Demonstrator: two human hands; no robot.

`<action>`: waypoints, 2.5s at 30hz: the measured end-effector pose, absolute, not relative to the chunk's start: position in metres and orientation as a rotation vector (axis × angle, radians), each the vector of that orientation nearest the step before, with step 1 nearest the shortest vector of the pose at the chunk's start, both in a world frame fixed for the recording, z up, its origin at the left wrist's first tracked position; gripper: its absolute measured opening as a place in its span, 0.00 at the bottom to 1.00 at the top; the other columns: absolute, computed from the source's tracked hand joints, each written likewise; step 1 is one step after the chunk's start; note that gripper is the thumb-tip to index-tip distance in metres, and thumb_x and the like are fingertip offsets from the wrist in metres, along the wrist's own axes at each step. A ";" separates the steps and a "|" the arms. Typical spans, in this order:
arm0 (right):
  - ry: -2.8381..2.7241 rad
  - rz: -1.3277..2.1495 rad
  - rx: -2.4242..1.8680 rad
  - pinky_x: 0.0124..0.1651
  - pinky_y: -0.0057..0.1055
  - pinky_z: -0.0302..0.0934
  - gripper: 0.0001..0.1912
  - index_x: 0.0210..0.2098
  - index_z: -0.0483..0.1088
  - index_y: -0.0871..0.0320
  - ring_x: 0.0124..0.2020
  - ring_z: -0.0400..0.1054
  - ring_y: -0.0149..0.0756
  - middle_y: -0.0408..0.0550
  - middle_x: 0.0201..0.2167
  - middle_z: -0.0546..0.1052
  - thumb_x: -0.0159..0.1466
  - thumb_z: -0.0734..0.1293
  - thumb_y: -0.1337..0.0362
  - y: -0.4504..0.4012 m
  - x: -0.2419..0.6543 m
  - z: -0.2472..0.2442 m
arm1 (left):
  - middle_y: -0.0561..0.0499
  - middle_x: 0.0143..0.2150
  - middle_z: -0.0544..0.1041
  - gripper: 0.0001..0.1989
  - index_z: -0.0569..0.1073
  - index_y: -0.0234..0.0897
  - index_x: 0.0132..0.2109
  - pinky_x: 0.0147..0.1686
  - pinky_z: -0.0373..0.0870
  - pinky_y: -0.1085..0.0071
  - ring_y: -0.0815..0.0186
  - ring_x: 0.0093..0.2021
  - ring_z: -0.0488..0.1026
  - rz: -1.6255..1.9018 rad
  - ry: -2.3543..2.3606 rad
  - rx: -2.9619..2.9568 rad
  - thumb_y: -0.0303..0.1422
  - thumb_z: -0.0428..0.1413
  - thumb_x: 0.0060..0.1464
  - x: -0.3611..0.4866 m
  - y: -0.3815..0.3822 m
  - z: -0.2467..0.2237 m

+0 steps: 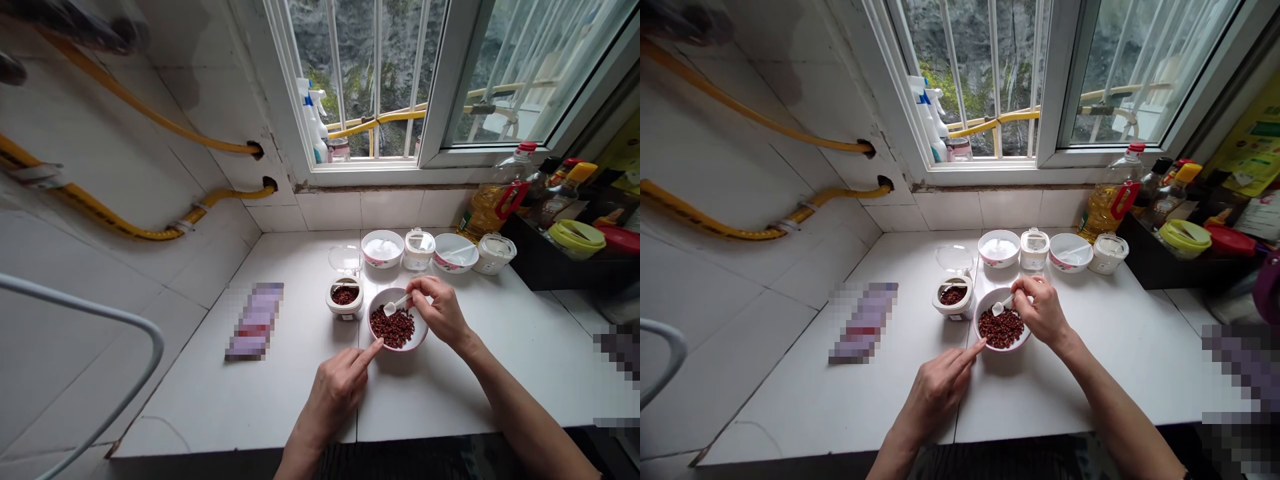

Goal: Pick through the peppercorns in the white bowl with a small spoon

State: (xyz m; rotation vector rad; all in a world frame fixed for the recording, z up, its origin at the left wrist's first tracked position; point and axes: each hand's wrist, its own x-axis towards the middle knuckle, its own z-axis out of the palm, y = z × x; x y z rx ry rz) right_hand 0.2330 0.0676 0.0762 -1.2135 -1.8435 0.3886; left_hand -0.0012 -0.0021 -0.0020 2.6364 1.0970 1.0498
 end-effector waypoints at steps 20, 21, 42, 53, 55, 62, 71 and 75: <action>-1.467 1.086 -1.253 0.35 0.33 0.68 0.07 0.30 0.70 0.56 0.26 0.75 0.37 0.43 0.20 0.79 0.59 0.63 0.60 0.067 0.228 0.075 | 0.50 0.35 0.77 0.33 0.58 0.41 0.73 0.31 0.73 0.73 0.65 0.32 0.73 1.069 1.096 2.622 0.18 0.45 0.65 -0.002 -0.003 -0.003; -1.450 1.099 -1.249 0.34 0.33 0.68 0.07 0.30 0.70 0.56 0.25 0.75 0.37 0.44 0.20 0.79 0.58 0.63 0.60 0.068 0.228 0.074 | 0.50 0.35 0.77 0.32 0.58 0.41 0.73 0.31 0.72 0.73 0.65 0.31 0.73 1.072 1.096 2.626 0.18 0.45 0.65 -0.002 -0.002 -0.003; -1.334 1.095 -1.112 0.40 0.36 0.72 0.12 0.36 0.71 0.56 0.31 0.78 0.39 0.47 0.27 0.82 0.63 0.67 0.53 0.075 0.215 0.074 | 0.51 0.33 0.76 0.33 0.56 0.40 0.73 0.29 0.72 0.72 0.65 0.30 0.73 1.047 1.098 2.657 0.18 0.44 0.64 -0.002 -0.003 -0.002; -1.977 0.168 -0.850 0.52 0.45 0.68 0.11 0.43 0.70 0.54 0.35 0.77 0.40 0.49 0.35 0.83 0.70 0.58 0.72 0.072 0.192 0.072 | 0.51 0.33 0.76 0.34 0.55 0.39 0.74 0.27 0.71 0.72 0.64 0.29 0.73 1.095 1.093 2.688 0.17 0.44 0.62 0.000 -0.002 0.001; -1.923 0.199 -0.876 0.50 0.43 0.68 0.10 0.43 0.70 0.54 0.36 0.77 0.41 0.48 0.34 0.83 0.70 0.59 0.71 0.070 0.199 0.075 | 0.51 0.35 0.78 0.35 0.55 0.39 0.74 0.28 0.72 0.72 0.64 0.30 0.74 1.081 1.091 2.677 0.17 0.44 0.62 -0.001 -0.002 0.002; -1.804 0.346 -1.192 0.45 0.39 0.67 0.08 0.32 0.70 0.53 0.33 0.75 0.42 0.43 0.22 0.79 0.65 0.61 0.69 0.071 0.231 0.071 | 0.51 0.35 0.77 0.35 0.56 0.40 0.74 0.30 0.74 0.72 0.65 0.31 0.75 1.048 1.098 2.660 0.17 0.44 0.62 -0.001 -0.003 0.001; -1.862 0.470 -1.258 0.49 0.40 0.65 0.10 0.29 0.70 0.52 0.36 0.74 0.42 0.44 0.24 0.80 0.62 0.60 0.69 0.070 0.219 0.061 | 0.50 0.34 0.77 0.33 0.59 0.40 0.72 0.30 0.73 0.73 0.65 0.31 0.74 1.078 1.096 2.638 0.18 0.45 0.63 -0.001 -0.003 -0.001; -1.676 0.792 -1.295 0.40 0.35 0.66 0.07 0.29 0.69 0.53 0.27 0.74 0.37 0.41 0.20 0.78 0.62 0.60 0.66 0.070 0.224 0.067 | 0.46 0.45 0.79 0.33 0.62 0.40 0.71 0.37 0.78 0.72 0.64 0.39 0.78 1.114 1.079 2.620 0.17 0.45 0.62 -0.002 -0.003 0.000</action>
